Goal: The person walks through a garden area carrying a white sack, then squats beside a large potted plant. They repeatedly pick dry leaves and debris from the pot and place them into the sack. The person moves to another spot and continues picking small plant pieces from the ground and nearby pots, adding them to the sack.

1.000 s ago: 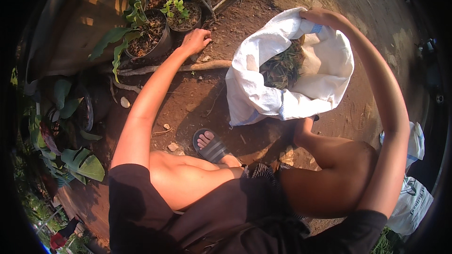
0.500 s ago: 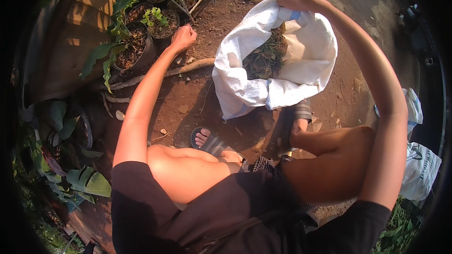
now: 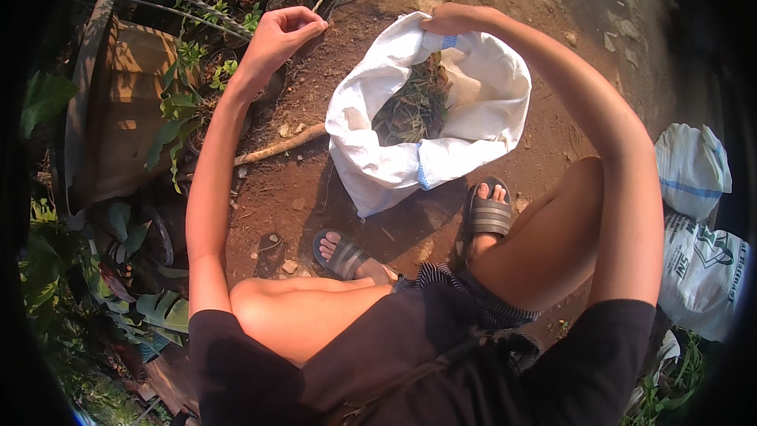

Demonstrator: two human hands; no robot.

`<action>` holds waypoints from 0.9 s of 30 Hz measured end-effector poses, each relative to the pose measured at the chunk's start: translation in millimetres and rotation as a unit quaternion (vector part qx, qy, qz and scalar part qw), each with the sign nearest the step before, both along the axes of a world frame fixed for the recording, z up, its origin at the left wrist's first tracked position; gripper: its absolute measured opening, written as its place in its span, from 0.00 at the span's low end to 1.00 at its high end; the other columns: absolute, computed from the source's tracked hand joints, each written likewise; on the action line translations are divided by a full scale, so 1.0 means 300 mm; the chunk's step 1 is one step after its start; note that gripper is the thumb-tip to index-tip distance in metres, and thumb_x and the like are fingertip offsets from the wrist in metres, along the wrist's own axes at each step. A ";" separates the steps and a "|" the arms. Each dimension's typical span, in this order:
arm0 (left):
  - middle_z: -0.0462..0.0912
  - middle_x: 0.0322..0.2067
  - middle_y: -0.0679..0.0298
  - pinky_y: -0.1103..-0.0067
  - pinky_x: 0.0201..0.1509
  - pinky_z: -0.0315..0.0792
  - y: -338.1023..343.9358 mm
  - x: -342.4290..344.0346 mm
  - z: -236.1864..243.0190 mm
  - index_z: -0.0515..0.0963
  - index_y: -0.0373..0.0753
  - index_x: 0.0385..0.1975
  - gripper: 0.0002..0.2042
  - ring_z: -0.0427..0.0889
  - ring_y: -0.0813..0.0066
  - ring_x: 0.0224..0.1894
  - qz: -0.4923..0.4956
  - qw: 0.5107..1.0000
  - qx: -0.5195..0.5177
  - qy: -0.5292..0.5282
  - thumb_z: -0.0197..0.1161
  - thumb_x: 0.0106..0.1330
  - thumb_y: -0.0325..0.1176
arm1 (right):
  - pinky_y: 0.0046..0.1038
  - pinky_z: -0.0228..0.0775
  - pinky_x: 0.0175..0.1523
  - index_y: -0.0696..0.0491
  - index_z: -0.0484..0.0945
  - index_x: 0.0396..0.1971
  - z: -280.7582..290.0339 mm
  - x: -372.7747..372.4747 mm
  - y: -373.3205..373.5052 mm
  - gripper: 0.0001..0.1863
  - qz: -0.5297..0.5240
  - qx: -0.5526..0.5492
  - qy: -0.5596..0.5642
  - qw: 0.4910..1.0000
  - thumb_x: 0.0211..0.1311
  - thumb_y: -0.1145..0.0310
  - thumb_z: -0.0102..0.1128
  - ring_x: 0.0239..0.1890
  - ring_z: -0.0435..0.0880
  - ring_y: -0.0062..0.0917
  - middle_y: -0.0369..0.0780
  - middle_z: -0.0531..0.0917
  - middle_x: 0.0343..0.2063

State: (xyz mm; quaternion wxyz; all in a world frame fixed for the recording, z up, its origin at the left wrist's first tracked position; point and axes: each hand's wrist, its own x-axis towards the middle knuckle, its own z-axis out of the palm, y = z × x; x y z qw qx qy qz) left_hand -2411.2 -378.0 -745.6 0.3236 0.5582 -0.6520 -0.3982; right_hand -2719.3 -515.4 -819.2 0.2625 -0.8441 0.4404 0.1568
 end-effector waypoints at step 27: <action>0.75 0.20 0.71 0.86 0.21 0.63 0.209 0.061 -0.185 0.83 0.36 0.35 0.09 0.69 0.88 0.18 0.322 0.943 0.016 0.080 0.61 0.71 0.35 | 0.43 0.75 0.42 0.67 0.82 0.40 -0.193 -0.079 -0.079 0.32 -0.002 0.039 -0.033 0.999 0.68 0.48 0.46 0.33 0.85 0.41 0.52 0.85 0.31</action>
